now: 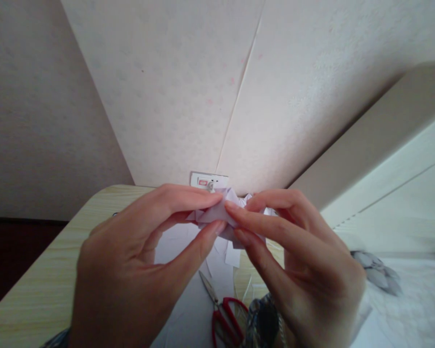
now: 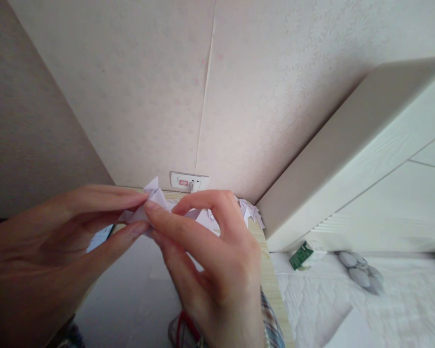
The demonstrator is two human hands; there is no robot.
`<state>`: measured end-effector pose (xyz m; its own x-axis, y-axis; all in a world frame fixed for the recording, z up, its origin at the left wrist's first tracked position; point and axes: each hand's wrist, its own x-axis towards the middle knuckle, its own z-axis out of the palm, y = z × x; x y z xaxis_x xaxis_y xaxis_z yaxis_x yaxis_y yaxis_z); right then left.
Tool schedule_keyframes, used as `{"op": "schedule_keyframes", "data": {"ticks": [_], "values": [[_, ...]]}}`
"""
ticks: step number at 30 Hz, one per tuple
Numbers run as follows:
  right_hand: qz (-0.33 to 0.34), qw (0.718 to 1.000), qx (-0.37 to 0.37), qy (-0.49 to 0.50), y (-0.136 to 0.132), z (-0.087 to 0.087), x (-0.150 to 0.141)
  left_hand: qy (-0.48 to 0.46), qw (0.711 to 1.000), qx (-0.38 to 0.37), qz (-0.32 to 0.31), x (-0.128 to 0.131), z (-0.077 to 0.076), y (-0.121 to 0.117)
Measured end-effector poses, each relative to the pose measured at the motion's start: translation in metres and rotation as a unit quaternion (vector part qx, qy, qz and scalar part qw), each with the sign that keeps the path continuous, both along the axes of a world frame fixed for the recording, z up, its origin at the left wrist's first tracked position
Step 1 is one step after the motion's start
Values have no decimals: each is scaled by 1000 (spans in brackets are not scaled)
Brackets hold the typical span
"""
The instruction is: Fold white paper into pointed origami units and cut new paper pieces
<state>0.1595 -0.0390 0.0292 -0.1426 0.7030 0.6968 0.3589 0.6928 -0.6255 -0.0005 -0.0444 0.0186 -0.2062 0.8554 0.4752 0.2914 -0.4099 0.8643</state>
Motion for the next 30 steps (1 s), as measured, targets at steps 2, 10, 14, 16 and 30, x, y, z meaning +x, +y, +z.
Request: {"op": "schedule_keyframes", "data": {"ticks": [2,10,14,16,30], "values": [[5,1000,-7,6,0,0,0,39,999,9,16,0,0,0],[19,998,-49,21,4,2,2,57,998,12,29,0,3,1],[-3,993,-91,78,6,0,-1,76,997,33,0,-1,2,2],[-3,989,-111,92,7,-2,-2,66,997,32,-20,-1,2,3],[6,987,-129,92,7,0,-3,37,997,37,-54,4,2,3]]}}
